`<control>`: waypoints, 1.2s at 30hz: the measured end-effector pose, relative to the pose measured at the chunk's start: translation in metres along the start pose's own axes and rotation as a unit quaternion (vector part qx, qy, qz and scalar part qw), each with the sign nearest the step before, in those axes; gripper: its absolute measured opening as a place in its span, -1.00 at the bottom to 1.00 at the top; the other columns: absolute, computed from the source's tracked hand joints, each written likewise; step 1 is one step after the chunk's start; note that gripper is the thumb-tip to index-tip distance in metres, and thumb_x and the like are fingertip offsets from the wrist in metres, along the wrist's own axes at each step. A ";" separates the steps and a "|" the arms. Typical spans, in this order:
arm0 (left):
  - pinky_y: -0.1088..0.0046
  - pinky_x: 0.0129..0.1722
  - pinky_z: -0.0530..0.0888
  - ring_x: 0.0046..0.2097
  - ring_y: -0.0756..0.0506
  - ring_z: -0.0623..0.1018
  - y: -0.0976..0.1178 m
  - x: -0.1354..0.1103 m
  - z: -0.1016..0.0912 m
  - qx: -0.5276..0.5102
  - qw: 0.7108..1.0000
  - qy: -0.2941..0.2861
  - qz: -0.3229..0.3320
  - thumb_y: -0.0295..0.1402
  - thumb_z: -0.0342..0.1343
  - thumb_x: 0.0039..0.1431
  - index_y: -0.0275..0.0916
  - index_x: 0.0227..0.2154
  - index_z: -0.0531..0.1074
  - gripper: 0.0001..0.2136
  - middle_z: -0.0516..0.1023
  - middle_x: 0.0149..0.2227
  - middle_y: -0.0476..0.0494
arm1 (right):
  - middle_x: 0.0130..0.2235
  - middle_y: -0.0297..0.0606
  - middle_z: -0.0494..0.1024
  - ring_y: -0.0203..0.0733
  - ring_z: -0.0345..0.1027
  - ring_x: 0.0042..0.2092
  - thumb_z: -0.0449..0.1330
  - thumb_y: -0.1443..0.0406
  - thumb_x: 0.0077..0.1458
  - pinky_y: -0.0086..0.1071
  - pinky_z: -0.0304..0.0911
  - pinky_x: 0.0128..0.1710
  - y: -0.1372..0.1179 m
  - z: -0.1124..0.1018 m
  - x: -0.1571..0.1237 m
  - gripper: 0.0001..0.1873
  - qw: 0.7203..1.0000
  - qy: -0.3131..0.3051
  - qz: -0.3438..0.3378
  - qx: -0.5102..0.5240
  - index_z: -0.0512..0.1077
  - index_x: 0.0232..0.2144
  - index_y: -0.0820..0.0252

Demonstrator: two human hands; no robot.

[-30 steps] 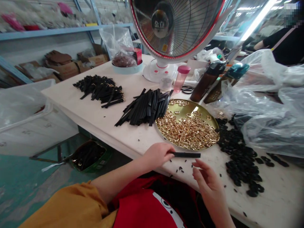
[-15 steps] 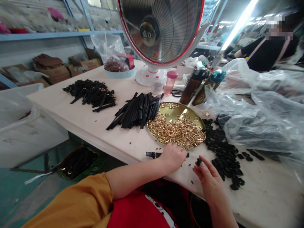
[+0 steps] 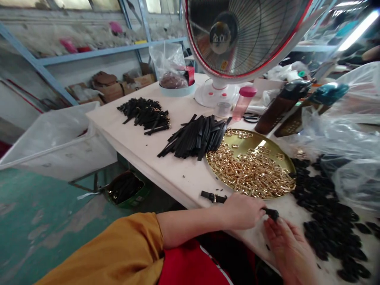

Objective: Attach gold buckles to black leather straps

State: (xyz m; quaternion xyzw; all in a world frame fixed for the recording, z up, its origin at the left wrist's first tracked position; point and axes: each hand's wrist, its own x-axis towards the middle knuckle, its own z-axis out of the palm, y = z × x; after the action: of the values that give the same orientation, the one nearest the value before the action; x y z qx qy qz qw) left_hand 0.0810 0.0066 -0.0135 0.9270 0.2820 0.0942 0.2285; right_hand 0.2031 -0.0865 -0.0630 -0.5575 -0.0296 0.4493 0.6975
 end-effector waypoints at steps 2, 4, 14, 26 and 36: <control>0.42 -0.31 0.36 -0.25 -0.08 0.49 0.001 -0.002 -0.004 -0.012 1.000 0.003 -0.004 -0.25 -0.18 0.20 -0.23 -0.30 0.36 -0.75 0.51 -0.30 -0.06 | -0.46 -0.41 0.54 -0.38 0.42 -0.43 0.37 0.31 -0.30 -0.54 0.36 -0.35 0.003 0.006 -0.005 -0.75 1.000 -0.025 0.002 -0.003 0.43 -0.47 0.16; 0.44 -0.30 0.35 -0.27 -0.07 0.49 0.000 -0.004 -0.007 -0.020 1.000 0.003 -0.006 -0.23 -0.17 0.20 -0.22 -0.35 0.37 -0.75 0.51 -0.34 -0.05 | -0.46 -0.41 0.53 -0.40 0.41 -0.44 0.36 0.28 -0.28 -0.55 0.35 -0.36 0.005 0.011 -0.008 -0.76 0.999 -0.035 -0.005 0.000 0.42 -0.48 0.17; 0.46 -0.33 0.33 -0.33 -0.06 0.48 -0.002 -0.004 -0.012 -0.022 1.000 -0.010 -0.015 -0.26 -0.15 0.17 -0.23 -0.42 0.41 -0.74 0.51 -0.41 -0.05 | -0.32 -0.38 0.52 -0.30 0.40 -0.35 0.28 0.21 -0.17 -0.41 0.31 -0.32 0.004 0.017 -0.017 -0.67 0.992 -0.022 -0.078 -0.098 0.42 -0.26 0.08; 0.47 -0.39 0.31 -0.37 -0.06 0.48 -0.005 -0.005 -0.009 0.010 0.999 -0.036 0.031 -0.26 -0.15 0.17 -0.22 -0.45 0.40 -0.73 0.52 -0.42 -0.03 | -0.36 -0.31 0.53 -0.26 0.38 -0.37 0.23 0.11 -0.12 -0.35 0.28 -0.30 -0.001 0.001 -0.012 -0.68 0.964 -0.060 -0.081 -0.245 0.45 -0.30 0.13; 0.47 -0.44 0.29 -0.37 -0.08 0.49 -0.010 -0.009 -0.015 0.008 0.993 -0.096 0.063 -0.21 -0.13 0.17 -0.22 -0.45 0.41 -0.72 0.51 -0.45 -0.05 | -0.59 -0.38 0.43 -0.31 0.25 -0.53 0.30 0.09 -0.22 -0.44 0.21 -0.50 -0.019 -0.001 -0.008 -0.68 0.947 -0.177 0.036 -0.267 0.44 -0.46 0.21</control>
State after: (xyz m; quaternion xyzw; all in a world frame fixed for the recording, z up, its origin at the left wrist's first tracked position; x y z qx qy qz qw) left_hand 0.0648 0.0145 -0.0051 0.9494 0.2007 0.0171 0.2408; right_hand 0.2100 -0.0919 -0.0443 -0.6354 -0.2515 0.5409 0.4904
